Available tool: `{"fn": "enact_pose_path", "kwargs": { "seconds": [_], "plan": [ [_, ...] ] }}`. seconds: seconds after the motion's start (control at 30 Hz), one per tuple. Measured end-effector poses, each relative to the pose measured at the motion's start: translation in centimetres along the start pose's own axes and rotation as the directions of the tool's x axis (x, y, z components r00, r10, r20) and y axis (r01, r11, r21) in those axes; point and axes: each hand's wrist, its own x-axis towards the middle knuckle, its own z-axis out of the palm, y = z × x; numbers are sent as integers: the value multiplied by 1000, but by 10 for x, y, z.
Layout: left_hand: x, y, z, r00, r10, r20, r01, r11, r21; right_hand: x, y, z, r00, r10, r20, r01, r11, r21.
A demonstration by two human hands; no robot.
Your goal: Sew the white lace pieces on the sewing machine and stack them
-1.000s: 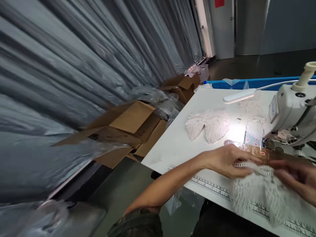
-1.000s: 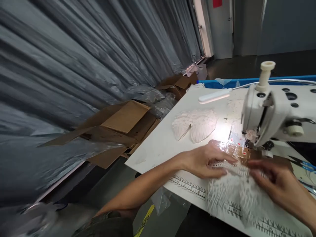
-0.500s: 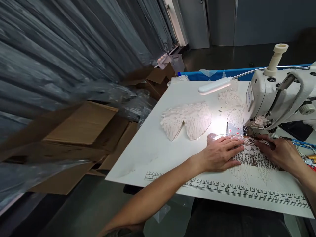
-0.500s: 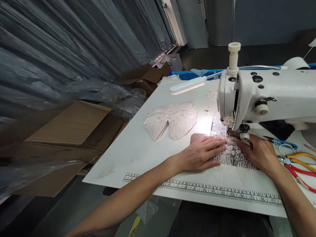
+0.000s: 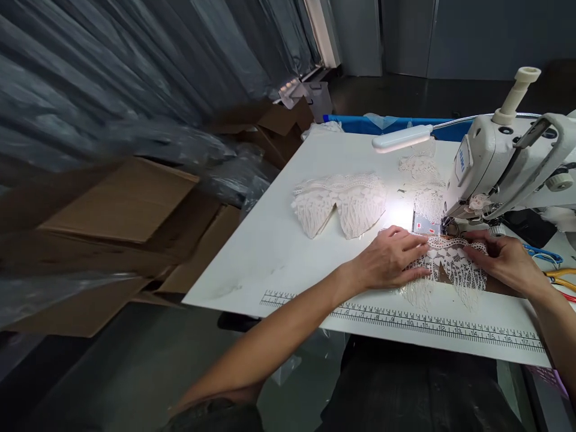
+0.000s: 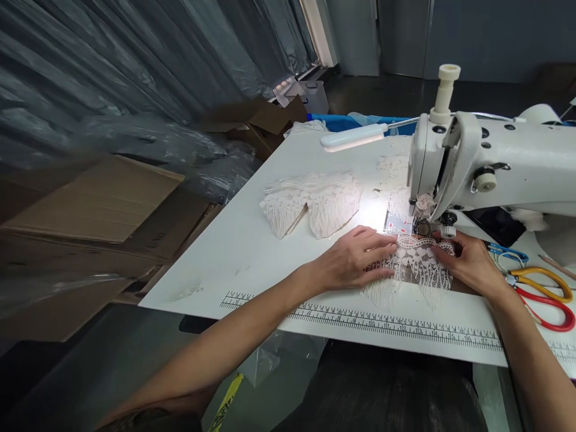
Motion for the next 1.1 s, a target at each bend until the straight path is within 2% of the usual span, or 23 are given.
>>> {"fn": "enact_pose_path", "kwargs": {
  "seconds": [0.07,0.1,0.17,0.23,0.27,0.33,0.43,0.5,0.57,0.63,0.7,0.77,0.9,1.0,1.1],
  "plan": [
    [1,2,-6,986,-165,-17,159,971,-179,-1,-10,8,993,68,94,-88,969,229],
    [2,3,-9,967,-255,5,245,921,-302,-1,-17,13,984,88,153,-136,930,341],
    [2,4,-15,915,-385,119,385,751,-537,-1,-32,23,963,78,257,-203,837,508],
    [1,3,-17,874,-421,242,463,574,-675,-1,-46,31,944,2,330,-206,784,586],
    [0,3,-17,857,-432,280,489,510,-708,-1,-50,33,932,-38,359,-194,786,587],
    [-1,1,-14,825,-470,316,530,446,-722,0,-52,33,919,-75,387,-145,849,508],
    [-3,0,-9,792,-523,315,567,438,-698,2,-44,28,957,-70,283,7,976,219],
    [-5,-2,-7,796,-525,303,556,435,-708,2,-36,24,975,-157,159,157,988,17],
    [-6,-6,-8,806,-513,297,537,422,-730,1,-30,22,943,-315,107,327,936,-127],
    [-7,-12,-11,799,-515,310,548,413,-727,0,-24,25,880,-461,115,474,843,-254],
    [-7,-17,-15,772,-546,326,586,411,-698,0,-19,30,826,-544,147,553,733,-396],
    [-6,-18,-19,752,-575,323,616,439,-654,0,-13,36,798,-583,153,569,644,-511],
    [-1,-11,-21,743,-596,304,651,538,-535,-3,-5,43,745,-661,87,587,589,-555],
    [3,-4,-20,708,-640,298,686,525,-504,-6,-2,44,729,-683,40,602,613,-511],
    [5,-1,-17,702,-658,273,685,518,-512,-9,2,44,712,-701,36,641,629,-440]
  ]
}}
